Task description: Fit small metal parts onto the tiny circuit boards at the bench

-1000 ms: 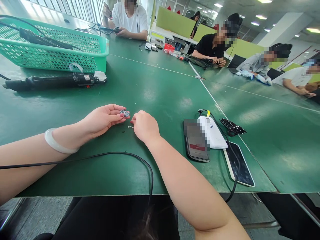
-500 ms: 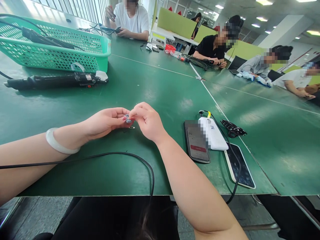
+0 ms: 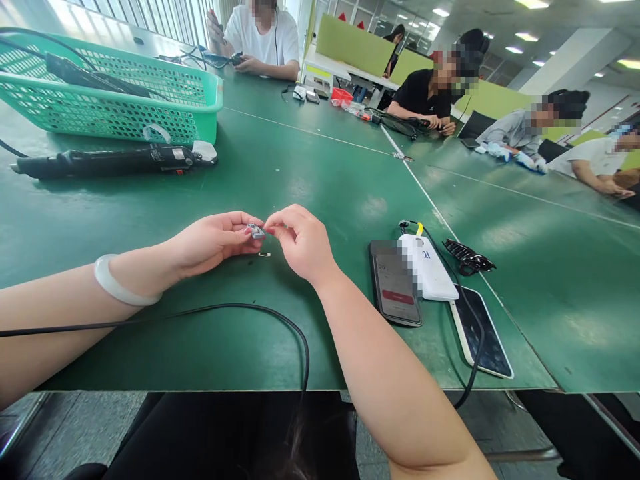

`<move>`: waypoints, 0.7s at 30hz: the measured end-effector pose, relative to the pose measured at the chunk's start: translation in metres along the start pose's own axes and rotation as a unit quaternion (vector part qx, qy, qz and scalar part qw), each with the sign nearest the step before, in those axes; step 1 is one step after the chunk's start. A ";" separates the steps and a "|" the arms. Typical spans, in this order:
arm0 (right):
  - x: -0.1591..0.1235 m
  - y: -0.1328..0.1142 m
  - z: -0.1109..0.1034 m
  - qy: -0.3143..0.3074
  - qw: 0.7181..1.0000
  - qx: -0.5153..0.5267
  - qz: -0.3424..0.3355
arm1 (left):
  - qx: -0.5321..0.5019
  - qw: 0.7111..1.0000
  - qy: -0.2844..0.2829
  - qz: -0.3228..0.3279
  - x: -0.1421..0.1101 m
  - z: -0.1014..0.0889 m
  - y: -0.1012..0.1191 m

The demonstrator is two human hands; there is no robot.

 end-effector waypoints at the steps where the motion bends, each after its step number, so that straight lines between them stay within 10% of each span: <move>1: 0.000 0.004 0.001 -0.006 1.000 -0.019 0.014 | -0.007 1.000 0.030 0.002 0.003 -0.006 0.000; 11: -0.028 0.006 0.052 -0.239 0.965 -0.108 0.003 | -0.024 0.991 0.130 0.026 0.008 -0.023 0.004; 21: -0.008 -0.010 0.012 -0.016 0.983 -0.180 -0.044 | 0.041 0.992 0.107 0.060 0.008 -0.022 0.005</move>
Point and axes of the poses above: each hand's wrist, its own x-axis towards the middle knuckle, its own z-axis out of the palm, y = z × x, the point moved 9 cm from there along x, towards the middle knuckle, and after that the axes turned 14 degrees about y, right-handed, at the moved point
